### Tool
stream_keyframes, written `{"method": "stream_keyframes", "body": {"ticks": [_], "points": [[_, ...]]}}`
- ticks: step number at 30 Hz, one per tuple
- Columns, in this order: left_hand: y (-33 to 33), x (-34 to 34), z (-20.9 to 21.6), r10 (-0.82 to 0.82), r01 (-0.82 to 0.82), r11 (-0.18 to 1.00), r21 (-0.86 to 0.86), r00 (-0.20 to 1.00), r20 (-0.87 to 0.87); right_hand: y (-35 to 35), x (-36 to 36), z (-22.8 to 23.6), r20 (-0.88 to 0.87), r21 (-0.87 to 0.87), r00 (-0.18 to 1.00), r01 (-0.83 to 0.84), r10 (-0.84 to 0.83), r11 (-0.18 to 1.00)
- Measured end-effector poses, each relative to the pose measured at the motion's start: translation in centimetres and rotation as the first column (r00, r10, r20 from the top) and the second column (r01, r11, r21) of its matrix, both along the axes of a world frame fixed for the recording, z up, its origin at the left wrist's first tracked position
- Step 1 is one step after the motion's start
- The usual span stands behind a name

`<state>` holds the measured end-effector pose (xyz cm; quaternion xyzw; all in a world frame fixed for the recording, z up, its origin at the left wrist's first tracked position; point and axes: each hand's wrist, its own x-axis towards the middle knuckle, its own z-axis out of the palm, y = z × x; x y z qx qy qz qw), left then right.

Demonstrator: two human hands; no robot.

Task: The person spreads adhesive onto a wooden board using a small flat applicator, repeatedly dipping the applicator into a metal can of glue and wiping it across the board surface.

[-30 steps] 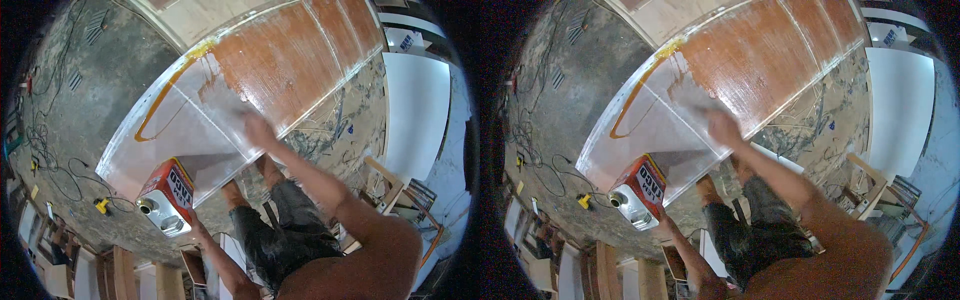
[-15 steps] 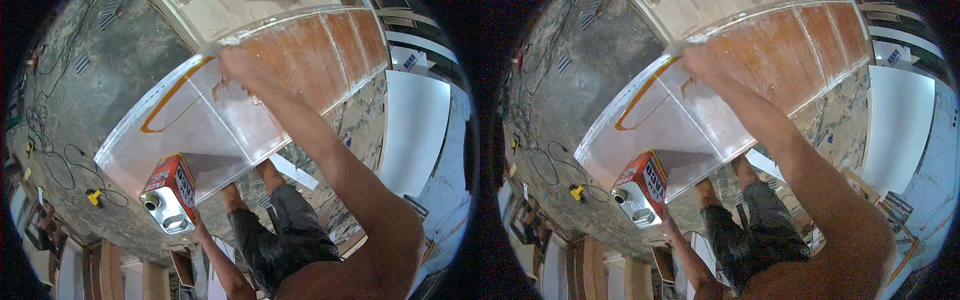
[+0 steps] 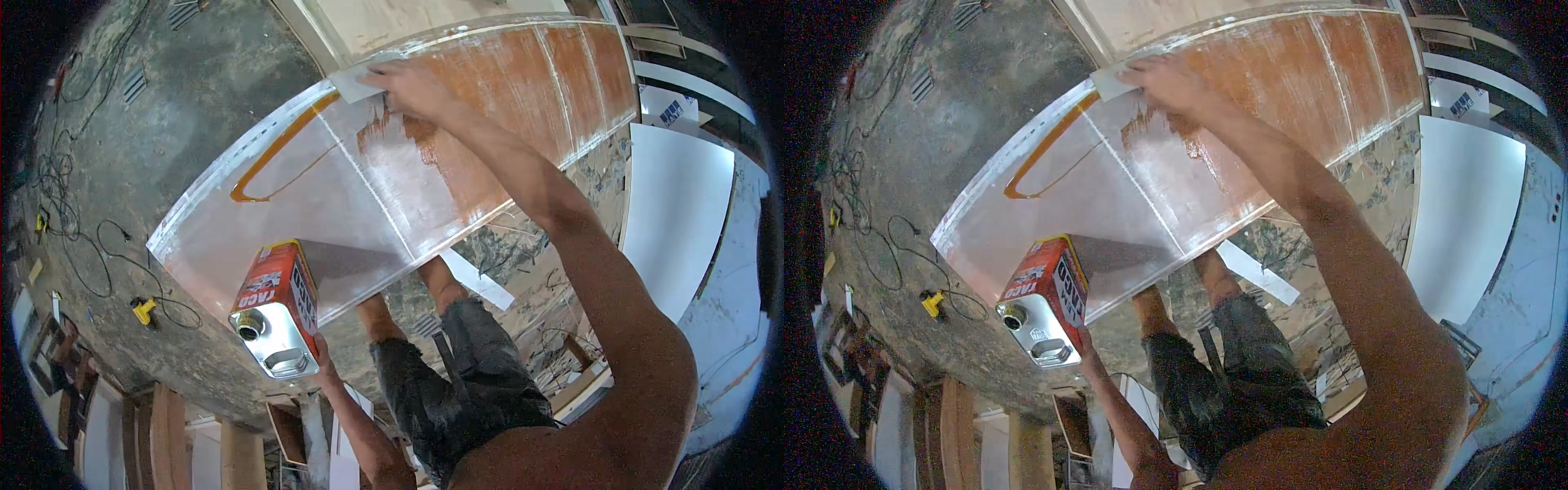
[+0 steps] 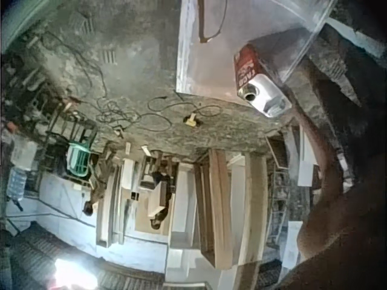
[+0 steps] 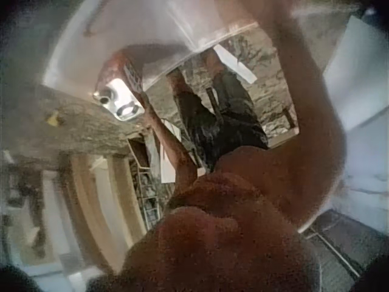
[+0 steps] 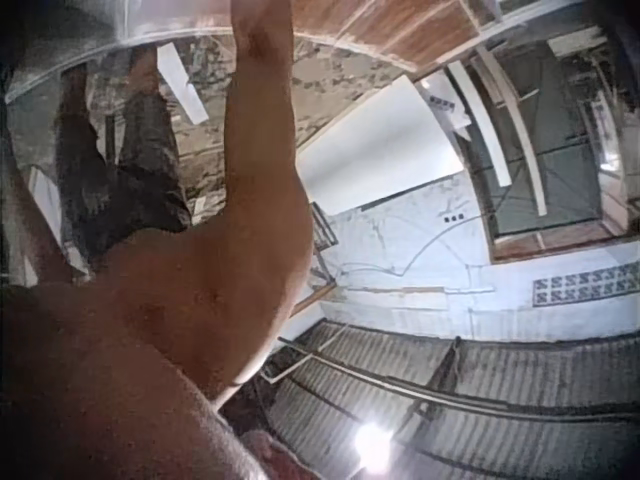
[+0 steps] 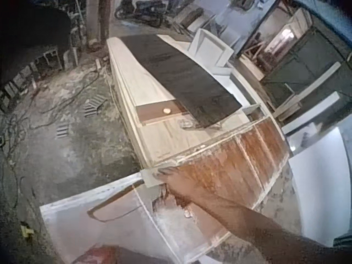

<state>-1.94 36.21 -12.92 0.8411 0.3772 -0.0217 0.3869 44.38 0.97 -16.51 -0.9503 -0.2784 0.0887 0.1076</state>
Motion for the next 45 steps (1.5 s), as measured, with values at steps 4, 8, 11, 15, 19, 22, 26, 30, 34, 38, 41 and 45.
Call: {"method": "stream_keyframes", "body": {"ticks": [4,8,11,15,19,22,26,30,34,38,41,45], "points": [[1.1,-1.7,-0.3,0.053,-0.052,0.998,0.039,0.998,-0.026,0.7,-1.1,-2.7,-0.029,-0.015,0.997,-0.078,0.077,0.997],[0.2,0.8,1.3,-0.031,0.024,0.992,0.126,0.998,0.053,-0.9,-3.2,-3.2,-0.013,-0.105,0.994,-0.11,0.109,0.988],[0.7,0.6,1.4,-0.035,0.033,0.998,0.06,0.999,0.027,-0.4,-2.5,-3.4,0.002,-0.15,0.992,-0.124,0.125,0.981],[0.8,1.5,2.1,-0.029,0.029,1.0,0.001,0.999,0.02,0.1,-1.0,-4.5,0.046,-0.09,0.998,-0.042,0.047,0.995],[0.5,1.9,2.3,-0.052,0.055,0.993,0.1,0.998,-0.033,-0.5,-3.7,-3.6,-0.003,-0.061,0.997,-0.081,0.081,0.995],[1.6,0.8,1.7,-0.187,0.174,0.966,0.193,0.981,0.05,-0.7,-4.8,-2.7,-0.012,-0.077,0.998,-0.064,0.063,0.995],[1.4,0.2,0.1,-0.185,0.143,0.951,0.272,0.974,0.132,-0.3,-1.4,-2.7,0.104,-0.034,0.994,0.014,-0.011,0.999],[0.7,1.7,1.6,-0.096,0.066,0.978,0.2,0.985,0.143,0.3,-1.7,-1.5,-0.065,-0.082,0.998,0.017,-0.022,0.996],[0.3,3.0,3.3,-0.063,0.064,0.997,0.038,0.998,-0.022,-2.5,-8.1,-0.5,-0.267,-0.173,0.963,-0.017,-0.03,0.985],[1.3,3.2,3.2,-0.144,0.14,0.989,0.043,0.982,0.125,-6.3,-17.9,0.4,-0.338,-0.155,0.94,-0.109,0.051,0.982],[2.7,2.7,2.7,-0.193,0.194,0.981,0.007,0.974,0.116,-8.6,-25.5,1.4,-0.445,-0.212,0.896,-0.095,-0.01,0.973],[2.2,4.3,3.8,-0.217,0.237,0.968,-0.08,0.955,0.203,-12.9,-34.7,2.6,-0.531,-0.213,0.846,-0.075,-0.051,0.974]]}}
